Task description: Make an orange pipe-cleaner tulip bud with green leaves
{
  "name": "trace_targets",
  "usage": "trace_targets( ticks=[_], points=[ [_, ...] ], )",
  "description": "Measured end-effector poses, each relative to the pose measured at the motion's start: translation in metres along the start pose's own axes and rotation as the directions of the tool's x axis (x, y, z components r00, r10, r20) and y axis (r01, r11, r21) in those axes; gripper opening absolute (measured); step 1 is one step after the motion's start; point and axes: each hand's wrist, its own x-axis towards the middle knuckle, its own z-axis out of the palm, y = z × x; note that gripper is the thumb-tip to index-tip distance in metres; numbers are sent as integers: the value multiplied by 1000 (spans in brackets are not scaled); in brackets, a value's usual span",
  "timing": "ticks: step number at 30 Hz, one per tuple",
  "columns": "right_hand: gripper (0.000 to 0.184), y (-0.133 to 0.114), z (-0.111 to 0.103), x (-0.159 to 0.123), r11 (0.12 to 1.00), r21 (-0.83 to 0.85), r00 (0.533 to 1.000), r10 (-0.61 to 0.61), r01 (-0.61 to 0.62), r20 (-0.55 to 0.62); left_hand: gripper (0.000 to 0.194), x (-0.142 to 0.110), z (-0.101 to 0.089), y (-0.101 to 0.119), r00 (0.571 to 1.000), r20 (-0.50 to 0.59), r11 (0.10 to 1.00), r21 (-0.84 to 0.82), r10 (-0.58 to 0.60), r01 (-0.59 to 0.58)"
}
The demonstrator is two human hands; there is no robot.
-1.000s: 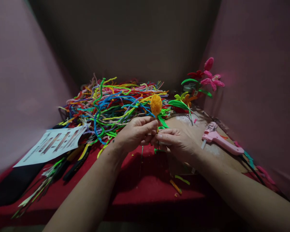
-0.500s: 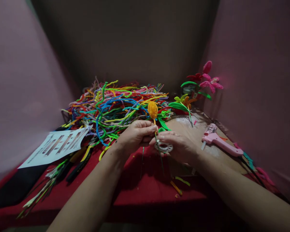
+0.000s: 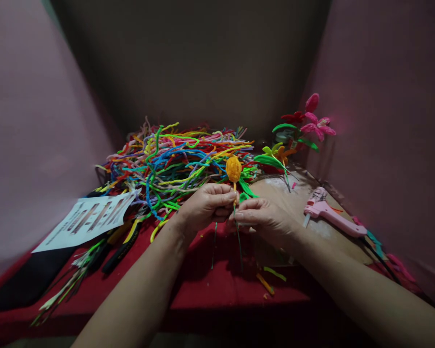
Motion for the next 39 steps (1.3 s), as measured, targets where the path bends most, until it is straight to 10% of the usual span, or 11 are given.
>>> trace_targets(
  ticks=[12,32,39],
  points=[
    [7,-22,-30,10,960,-27,905,-272,278,-326,20,11,-9,-4,894,-425,989,97,143,-112],
    [12,-21,-59,24,940,-164,807,-341,299,-482,23,15,9,-4,878,-470,950,305,88,68],
    [13,-23,-53,23,922,-133,852,-387,364,-352,21,22,14,-15,863,-487,936,347,133,52]
  ],
)
